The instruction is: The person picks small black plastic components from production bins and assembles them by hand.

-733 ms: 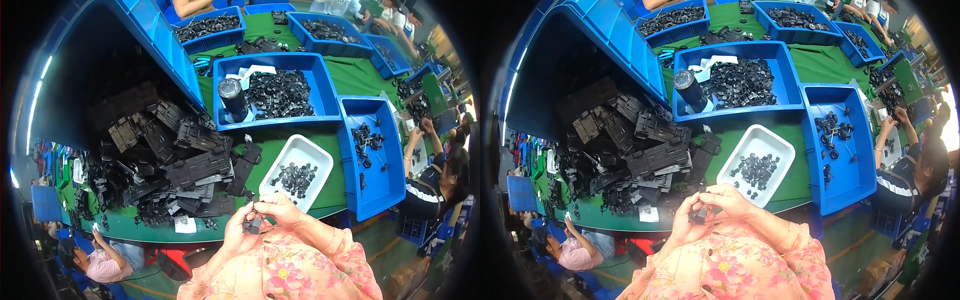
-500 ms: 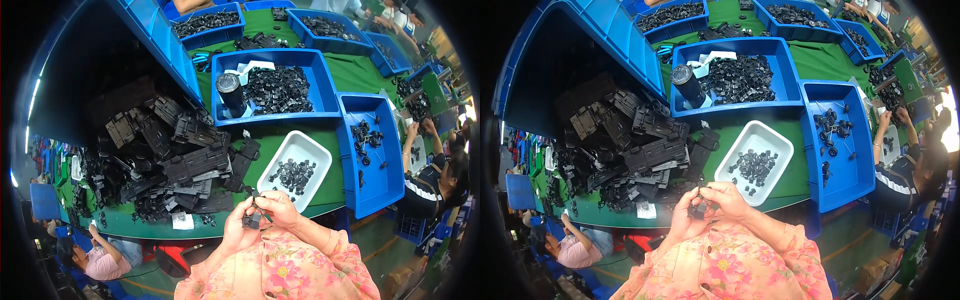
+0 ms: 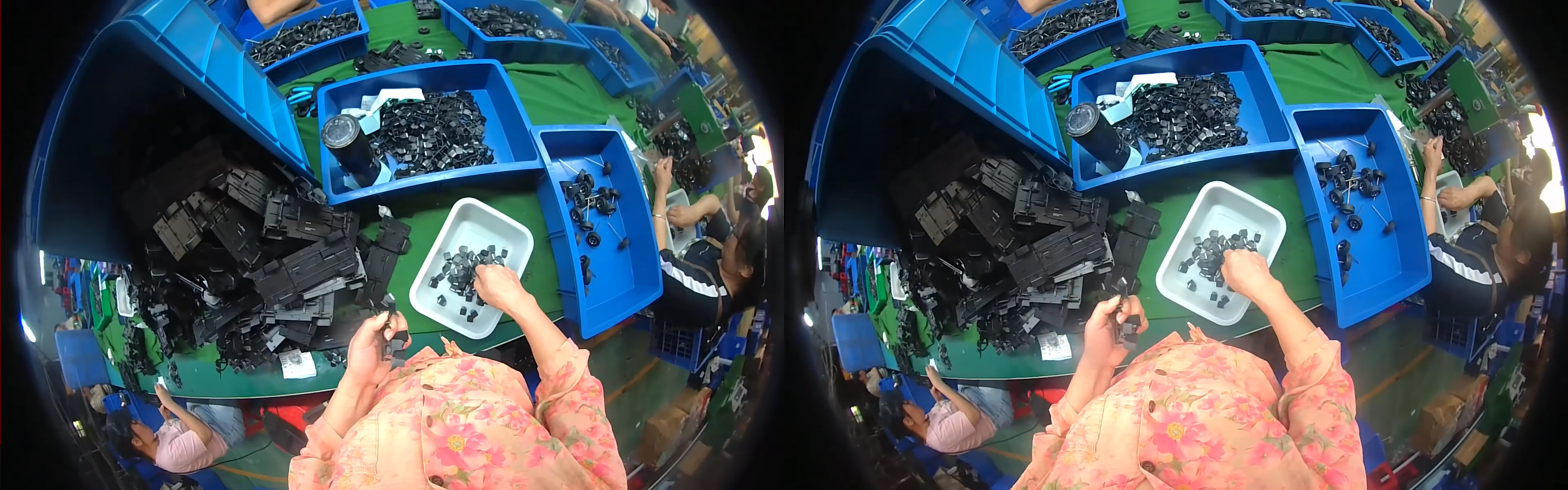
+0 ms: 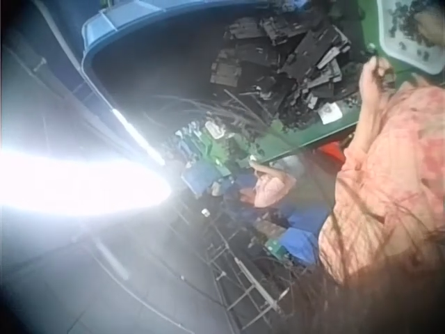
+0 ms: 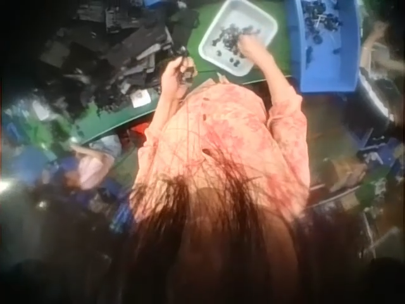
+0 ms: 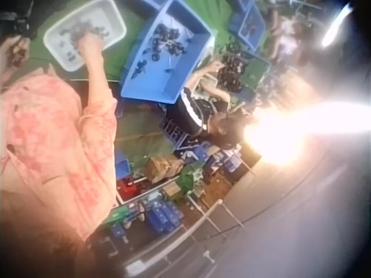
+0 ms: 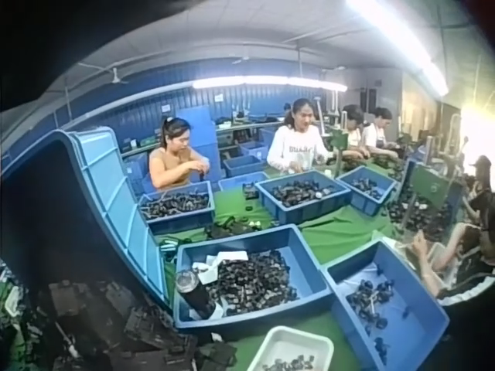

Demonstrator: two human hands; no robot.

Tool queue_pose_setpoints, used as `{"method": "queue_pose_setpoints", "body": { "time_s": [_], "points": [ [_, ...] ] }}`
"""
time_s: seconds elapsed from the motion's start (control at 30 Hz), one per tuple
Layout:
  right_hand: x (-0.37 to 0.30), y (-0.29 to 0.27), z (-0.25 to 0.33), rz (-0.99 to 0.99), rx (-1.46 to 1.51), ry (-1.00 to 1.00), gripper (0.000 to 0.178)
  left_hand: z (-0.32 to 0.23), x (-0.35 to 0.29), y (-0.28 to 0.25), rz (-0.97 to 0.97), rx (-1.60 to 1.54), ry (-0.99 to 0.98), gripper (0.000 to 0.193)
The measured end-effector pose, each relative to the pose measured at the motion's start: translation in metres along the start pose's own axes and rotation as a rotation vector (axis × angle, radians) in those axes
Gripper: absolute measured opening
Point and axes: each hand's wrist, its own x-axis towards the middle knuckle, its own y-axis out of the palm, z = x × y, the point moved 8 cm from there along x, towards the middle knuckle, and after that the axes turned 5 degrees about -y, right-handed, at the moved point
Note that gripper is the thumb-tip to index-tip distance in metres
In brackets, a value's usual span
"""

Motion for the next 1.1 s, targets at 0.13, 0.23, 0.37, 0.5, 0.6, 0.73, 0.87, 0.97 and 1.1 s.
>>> {"method": "queue_pose_setpoints", "body": {
  "time_s": [0.13, 0.23, 0.37, 0.5, 0.6, 0.73, 0.87, 0.97, 1.1],
  "points": [
    [0.003, -0.007, 0.006, 0.108, 0.021, 0.037, 0.036, -0.006, -0.001, -0.007, -0.184, 0.354, 0.090, 0.027],
    [0.006, -0.025, 0.019, 0.021, 0.079, 0.053, 0.042, -0.009, 0.003, 0.001, -0.209, 0.427, 0.117, 0.023],
    [0.004, -0.033, 0.036, -0.138, 0.361, 0.062, 0.042, -0.002, 0.018, 0.005, -0.237, 0.419, 0.080, 0.022],
    [-0.002, -0.029, 0.034, -0.332, 0.347, 0.077, 0.043, 0.011, 0.043, -0.013, -0.239, 0.345, 0.062, 0.021],
    [-0.005, -0.004, 0.034, 0.015, 0.888, 0.262, 0.044, 0.019, 0.057, -0.018, -0.282, 0.345, -0.028, 0.020],
    [-0.009, -0.006, 0.080, 0.012, 1.163, -0.022, 0.042, 0.028, 0.062, -0.011, -0.301, 0.304, -0.004, 0.017],
    [-0.009, 0.001, 0.066, -0.126, 1.284, 0.108, 0.040, 0.040, 0.067, -0.011, -0.290, 0.343, -0.126, 0.015],
    [-0.009, -0.004, 0.066, -0.115, 1.204, 0.116, 0.035, 0.045, 0.067, -0.008, -0.309, 0.330, -0.159, 0.017],
    [-0.011, 0.018, 0.065, -0.043, 1.763, 0.295, 0.038, 0.052, 0.069, -0.008, -0.281, 0.212, -0.162, 0.021]
  ]
}}
